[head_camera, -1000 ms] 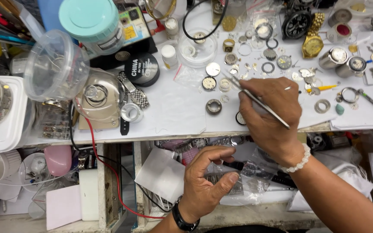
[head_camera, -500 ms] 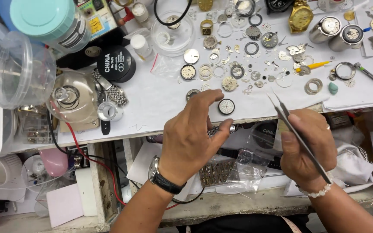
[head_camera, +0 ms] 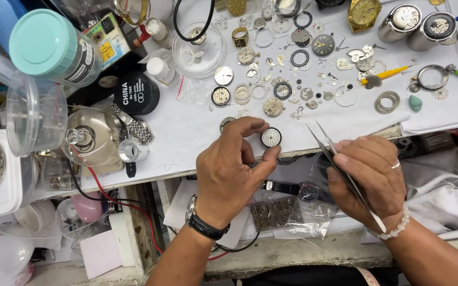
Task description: Organizing and sorting tiny watch components like gears and dials on a repair workbench using tweezers.
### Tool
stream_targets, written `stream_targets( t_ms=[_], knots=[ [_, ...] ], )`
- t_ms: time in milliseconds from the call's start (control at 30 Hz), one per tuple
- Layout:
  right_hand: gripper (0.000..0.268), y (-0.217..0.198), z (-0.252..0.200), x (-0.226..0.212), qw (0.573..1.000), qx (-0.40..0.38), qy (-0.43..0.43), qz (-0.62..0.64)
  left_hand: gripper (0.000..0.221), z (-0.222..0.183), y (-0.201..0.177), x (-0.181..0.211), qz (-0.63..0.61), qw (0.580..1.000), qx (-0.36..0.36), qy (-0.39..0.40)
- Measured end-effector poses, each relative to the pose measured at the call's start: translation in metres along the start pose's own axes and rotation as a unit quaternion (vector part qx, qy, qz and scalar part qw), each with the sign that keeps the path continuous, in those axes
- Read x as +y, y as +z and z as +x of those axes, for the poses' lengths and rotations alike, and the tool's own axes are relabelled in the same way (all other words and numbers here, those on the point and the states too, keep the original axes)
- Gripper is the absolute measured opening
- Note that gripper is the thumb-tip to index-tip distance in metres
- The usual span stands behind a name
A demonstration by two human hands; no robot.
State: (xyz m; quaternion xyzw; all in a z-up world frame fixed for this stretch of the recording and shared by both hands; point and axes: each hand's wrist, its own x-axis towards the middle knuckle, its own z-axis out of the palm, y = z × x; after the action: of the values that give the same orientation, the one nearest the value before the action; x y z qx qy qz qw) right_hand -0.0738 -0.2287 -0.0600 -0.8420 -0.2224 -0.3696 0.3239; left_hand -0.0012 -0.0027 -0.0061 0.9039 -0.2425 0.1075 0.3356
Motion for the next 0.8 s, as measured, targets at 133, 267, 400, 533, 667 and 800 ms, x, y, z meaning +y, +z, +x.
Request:
stream_targets(
  t_ms=[133, 267, 400, 533, 667, 800],
  knots=[
    [0.020, 0.001, -0.002, 0.002, 1.000, -0.002, 0.008, -0.003, 0.049, -0.003, 0.007, -0.003, -0.019, 0.998, 0.059, 0.021],
    [0.019, 0.005, -0.005, 0.004, 1.000, 0.007, 0.004, -0.002, 0.052, -0.004, 0.011, -0.007, -0.026, 0.995, 0.090, 0.030],
    [0.020, 0.007, -0.008, 0.006, 1.000, 0.008, 0.000, -0.002, 0.048, -0.008, 0.017, -0.014, -0.008, 0.992, 0.109, 0.058],
    [0.019, 0.008, -0.008, 0.006, 1.000, 0.012, 0.001, -0.009, 0.050, -0.011, 0.020, -0.015, -0.020, 0.992, 0.115, 0.049],
    [0.017, 0.009, -0.008, 0.006, 1.000, 0.012, 0.001, -0.009, 0.053, -0.010, 0.019, -0.013, -0.031, 0.992, 0.117, 0.041],
    [0.017, 0.008, -0.007, 0.005, 1.000, 0.008, 0.003, -0.013, 0.056, -0.011, 0.020, -0.012, -0.034, 0.992, 0.121, 0.032]
  ],
)
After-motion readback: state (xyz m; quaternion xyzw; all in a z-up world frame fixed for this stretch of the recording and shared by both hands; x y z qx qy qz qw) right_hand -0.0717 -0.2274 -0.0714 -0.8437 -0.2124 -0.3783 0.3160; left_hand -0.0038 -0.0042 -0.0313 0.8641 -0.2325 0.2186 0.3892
